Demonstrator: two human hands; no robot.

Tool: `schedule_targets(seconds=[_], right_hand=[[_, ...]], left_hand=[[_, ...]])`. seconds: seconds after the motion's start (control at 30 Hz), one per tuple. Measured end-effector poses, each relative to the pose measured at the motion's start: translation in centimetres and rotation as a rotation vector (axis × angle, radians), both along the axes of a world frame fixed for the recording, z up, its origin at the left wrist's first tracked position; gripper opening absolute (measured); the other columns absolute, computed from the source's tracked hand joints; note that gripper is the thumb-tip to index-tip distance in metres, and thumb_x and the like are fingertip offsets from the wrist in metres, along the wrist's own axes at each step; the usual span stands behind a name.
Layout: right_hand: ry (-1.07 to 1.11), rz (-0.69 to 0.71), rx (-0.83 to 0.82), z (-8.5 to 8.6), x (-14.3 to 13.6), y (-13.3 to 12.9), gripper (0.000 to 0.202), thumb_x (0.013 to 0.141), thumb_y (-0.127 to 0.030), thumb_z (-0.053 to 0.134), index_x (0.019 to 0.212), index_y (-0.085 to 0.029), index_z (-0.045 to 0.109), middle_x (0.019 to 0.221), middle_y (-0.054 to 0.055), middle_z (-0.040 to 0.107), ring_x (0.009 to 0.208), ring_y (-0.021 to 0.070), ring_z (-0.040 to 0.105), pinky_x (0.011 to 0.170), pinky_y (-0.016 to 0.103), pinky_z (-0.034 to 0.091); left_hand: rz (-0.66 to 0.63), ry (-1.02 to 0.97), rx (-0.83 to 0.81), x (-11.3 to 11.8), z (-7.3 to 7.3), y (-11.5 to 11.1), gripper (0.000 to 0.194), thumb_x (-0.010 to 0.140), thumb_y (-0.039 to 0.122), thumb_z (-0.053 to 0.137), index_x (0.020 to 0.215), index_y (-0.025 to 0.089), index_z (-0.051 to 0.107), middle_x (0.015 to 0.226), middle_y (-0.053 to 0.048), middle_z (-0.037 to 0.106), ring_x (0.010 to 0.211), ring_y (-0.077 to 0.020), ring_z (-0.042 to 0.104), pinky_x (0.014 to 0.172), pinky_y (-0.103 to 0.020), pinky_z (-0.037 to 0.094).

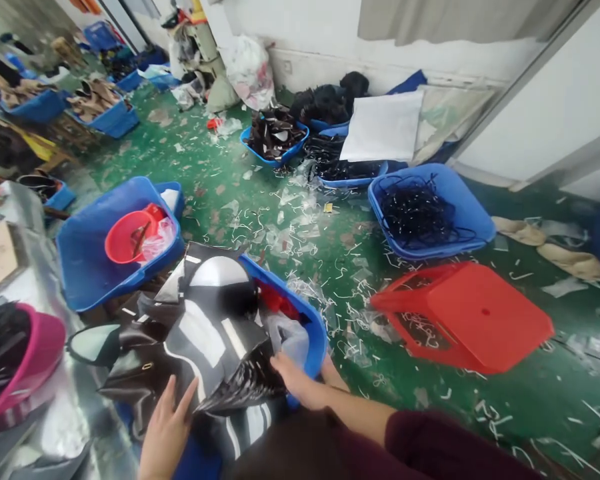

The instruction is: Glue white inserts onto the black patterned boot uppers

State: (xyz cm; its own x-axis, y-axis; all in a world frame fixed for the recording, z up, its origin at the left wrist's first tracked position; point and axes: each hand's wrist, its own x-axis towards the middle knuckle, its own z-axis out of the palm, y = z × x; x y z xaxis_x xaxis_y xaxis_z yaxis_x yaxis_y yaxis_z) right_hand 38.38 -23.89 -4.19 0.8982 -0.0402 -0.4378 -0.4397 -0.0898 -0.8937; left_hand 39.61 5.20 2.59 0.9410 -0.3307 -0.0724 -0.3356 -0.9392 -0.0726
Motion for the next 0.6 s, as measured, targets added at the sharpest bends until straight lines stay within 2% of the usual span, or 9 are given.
schedule_targets(seconds=[0.07,0.13,0.2,0.23,0.3,0.37,0.43,0.5,0.6], right_hand=[[0.015,0.003,0.01,0.1,0.3,0.2,0.028,0.082,-0.02,0.037,0.07,-0.019,0.062,0.075,0.003,0.065,0.077,0.0195,0.062,0.073,0.031,0.049],[0.017,-0.04,-0.048,-0.2,1.2,-0.3,0.024,0.078,-0.015,0.04,0.086,-0.017,0.063,0.102,0.008,0.063,0.102,0.0233,0.056,0.09,0.036,0.042],[0.067,-0.081,-0.141,-0.7,2.3,-1.0,0.039,0.074,-0.015,0.046,0.112,-0.013,0.055,0.13,0.014,0.047,0.124,0.0282,0.038,0.102,0.042,0.029],[0.106,-0.08,-0.167,-1.0,2.6,-1.2,0.046,0.075,-0.017,0.047,0.12,-0.01,0.049,0.135,0.016,0.041,0.127,0.0299,0.033,0.103,0.044,0.026],[0.17,-0.003,-0.136,-1.2,2.9,-0.9,0.042,0.079,-0.02,0.043,0.119,-0.009,0.049,0.125,0.017,0.051,0.118,0.0295,0.045,0.097,0.042,0.035],[0.156,0.144,-0.019,-1.0,2.6,0.3,0.028,0.082,-0.019,0.041,0.1,-0.012,0.061,0.099,0.01,0.066,0.096,0.0238,0.06,0.084,0.034,0.045],[0.109,0.296,0.075,-0.6,2.0,1.8,0.017,0.08,-0.016,0.047,0.079,-0.014,0.064,0.081,0.004,0.068,0.081,0.0186,0.063,0.075,0.028,0.047],[0.078,0.39,0.117,-0.2,1.5,2.8,0.012,0.079,-0.014,0.053,0.073,-0.014,0.063,0.078,0.002,0.068,0.079,0.0161,0.063,0.075,0.028,0.047],[0.083,0.425,0.09,0.2,1.4,2.9,0.014,0.08,-0.013,0.051,0.073,-0.013,0.063,0.08,0.004,0.068,0.082,0.0172,0.063,0.077,0.03,0.047]], left_hand=[[0.041,0.055,-0.021,-0.4,-0.1,0.8,0.04,0.083,0.021,0.037,0.118,0.022,0.057,0.134,-0.014,0.042,0.117,-0.0319,0.048,0.097,-0.046,0.042],[0.089,0.09,-0.044,-0.7,-0.3,0.9,0.043,0.083,0.021,0.037,0.123,0.025,0.052,0.131,-0.012,0.046,0.114,-0.0295,0.051,0.097,-0.044,0.043],[0.136,0.103,-0.057,-1.0,-0.6,0.5,0.047,0.082,0.019,0.037,0.126,0.025,0.049,0.128,-0.011,0.049,0.114,-0.0279,0.051,0.099,-0.043,0.041],[0.158,0.11,-0.055,-1.1,-0.8,0.3,0.047,0.081,0.018,0.037,0.126,0.024,0.049,0.128,-0.011,0.049,0.115,-0.0276,0.05,0.1,-0.043,0.04],[0.195,0.131,-0.039,-1.2,-1.0,0.0,0.046,0.081,0.018,0.036,0.126,0.02,0.049,0.128,-0.013,0.048,0.118,-0.0275,0.048,0.102,-0.043,0.037],[0.234,0.152,-0.029,-1.3,-1.0,0.2,0.047,0.081,0.015,0.036,0.125,0.017,0.049,0.129,-0.013,0.047,0.121,-0.0266,0.044,0.104,-0.041,0.035],[0.267,0.171,-0.038,-1.2,-0.9,0.5,0.05,0.079,0.01,0.036,0.127,0.019,0.048,0.13,-0.011,0.047,0.125,-0.0241,0.041,0.106,-0.038,0.033],[0.293,0.201,-0.058,-1.1,-0.6,0.9,0.054,0.077,0.007,0.036,0.128,0.021,0.046,0.129,-0.008,0.049,0.126,-0.0216,0.039,0.107,-0.035,0.032],[0.311,0.251,-0.074,-1.1,-0.5,1.1,0.056,0.076,0.006,0.037,0.13,0.02,0.045,0.129,-0.008,0.05,0.127,-0.0211,0.038,0.108,-0.034,0.03]])
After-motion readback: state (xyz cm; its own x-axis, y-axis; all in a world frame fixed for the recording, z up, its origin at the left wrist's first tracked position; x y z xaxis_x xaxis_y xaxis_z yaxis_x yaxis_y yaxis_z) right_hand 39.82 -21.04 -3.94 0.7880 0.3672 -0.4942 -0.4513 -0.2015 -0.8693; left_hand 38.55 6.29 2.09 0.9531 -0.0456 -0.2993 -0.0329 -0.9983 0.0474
